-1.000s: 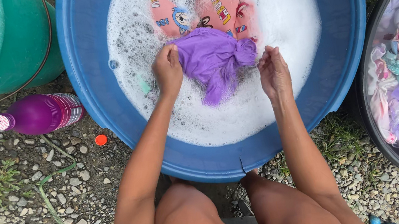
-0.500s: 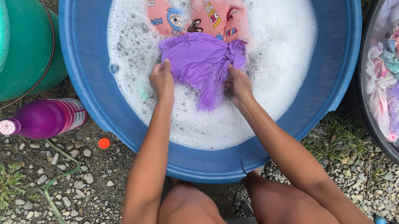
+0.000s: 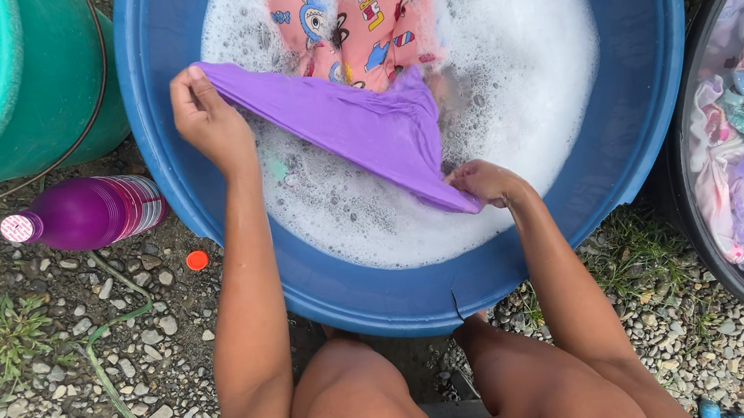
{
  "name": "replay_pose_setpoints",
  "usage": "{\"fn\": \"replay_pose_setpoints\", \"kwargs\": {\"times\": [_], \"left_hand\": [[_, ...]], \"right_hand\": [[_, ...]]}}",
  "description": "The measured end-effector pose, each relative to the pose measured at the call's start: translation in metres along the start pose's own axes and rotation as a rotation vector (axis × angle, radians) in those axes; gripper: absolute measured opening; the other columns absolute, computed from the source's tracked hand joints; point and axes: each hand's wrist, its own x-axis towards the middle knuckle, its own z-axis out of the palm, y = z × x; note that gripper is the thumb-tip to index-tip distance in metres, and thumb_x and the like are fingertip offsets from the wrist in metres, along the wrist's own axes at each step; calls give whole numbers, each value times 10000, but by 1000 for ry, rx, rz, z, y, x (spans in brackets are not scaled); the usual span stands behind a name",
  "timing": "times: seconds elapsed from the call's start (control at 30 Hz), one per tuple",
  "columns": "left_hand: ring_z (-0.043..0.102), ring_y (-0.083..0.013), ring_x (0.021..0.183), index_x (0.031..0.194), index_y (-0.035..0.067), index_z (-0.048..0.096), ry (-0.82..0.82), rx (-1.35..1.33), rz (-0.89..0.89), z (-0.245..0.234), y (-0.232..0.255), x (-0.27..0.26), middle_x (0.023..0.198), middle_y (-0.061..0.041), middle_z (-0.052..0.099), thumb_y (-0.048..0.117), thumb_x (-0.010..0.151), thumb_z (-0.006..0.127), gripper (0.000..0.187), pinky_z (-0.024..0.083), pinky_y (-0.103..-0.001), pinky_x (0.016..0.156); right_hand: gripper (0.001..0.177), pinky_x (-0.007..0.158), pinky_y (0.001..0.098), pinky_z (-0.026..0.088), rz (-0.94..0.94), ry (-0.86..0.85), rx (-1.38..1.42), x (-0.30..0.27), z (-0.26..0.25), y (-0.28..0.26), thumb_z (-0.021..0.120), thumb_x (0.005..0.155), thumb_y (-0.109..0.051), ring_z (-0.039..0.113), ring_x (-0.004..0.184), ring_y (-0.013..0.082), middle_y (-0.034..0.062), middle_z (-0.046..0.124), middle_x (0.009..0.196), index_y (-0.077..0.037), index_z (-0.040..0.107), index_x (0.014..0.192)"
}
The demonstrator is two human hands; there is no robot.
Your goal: The person hand washes clothes by scrubbing and wringing garments one by one in a basin filled with soapy water and placing them into an adjacent tub.
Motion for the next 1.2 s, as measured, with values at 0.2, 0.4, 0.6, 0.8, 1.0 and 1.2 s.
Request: {"fn": "replay_pose_setpoints", "kwargs": {"times": [0.2, 0.4, 0.6, 0.8, 1.0, 1.2], "left_hand": [[418, -97, 702, 933, -24, 675, -536, 208, -239, -5, 1, 17, 752, -38, 525, 353, 1109, 659, 417, 362, -325, 626], [603, -48, 691, 979, 14, 754, -1094, 216, 733, -4, -5, -1, 845, -115, 692, 645, 616, 883, 740, 522, -348, 630], [677, -93, 932, 1002, 26, 753, -797, -624, -216, 53, 67, -75, 1059, 27, 689, 216, 885, 836, 238, 544, -287, 852], [591, -267, 577, 704, 67, 574, -398, 100, 495, 108, 109, -111, 686, -100, 573, 176, 870, 845, 336, 474, -372, 563], [585, -260, 574, 670, 110, 509, -585, -299, 565, 91, 141, -161, 662, -67, 541, 173, 871, 785, 347, 478, -389, 582], [577, -276, 575, 668, 107, 514, -396, 151, 644, 114, 101, -95, 640, -90, 529, 105, 891, 767, 338, 443, -396, 552]], "right_hand": [[309, 743, 255, 573, -477, -357, 431, -24, -20, -23, 819, 857, -154, 699, 796, 129, 88, 771, 955, -4, 762, 1121], [379, 1050, 367, 590, -816, -385, 939, -53, -9, -70, 795, 972, -303, 722, 1130, 269, 216, 699, 1245, 0, 679, 1168], [420, 977, 482, 596, -682, -76, 1458, 14, 50, -88, 620, 945, -463, 734, 984, 297, 142, 688, 1027, -87, 533, 1112], [487, 951, 295, 524, -863, -343, 1411, 20, 69, -95, 482, 913, -589, 596, 976, 134, 24, 587, 989, -116, 547, 1012], [471, 937, 340, 555, -877, -325, 1398, 3, 64, -97, 471, 965, -526, 642, 986, 173, 60, 632, 1045, -82, 573, 1084], [460, 923, 385, 586, -552, 34, 1407, -30, 72, -104, 460, 1016, -463, 687, 997, 213, 97, 677, 1101, -47, 600, 1155]]}}
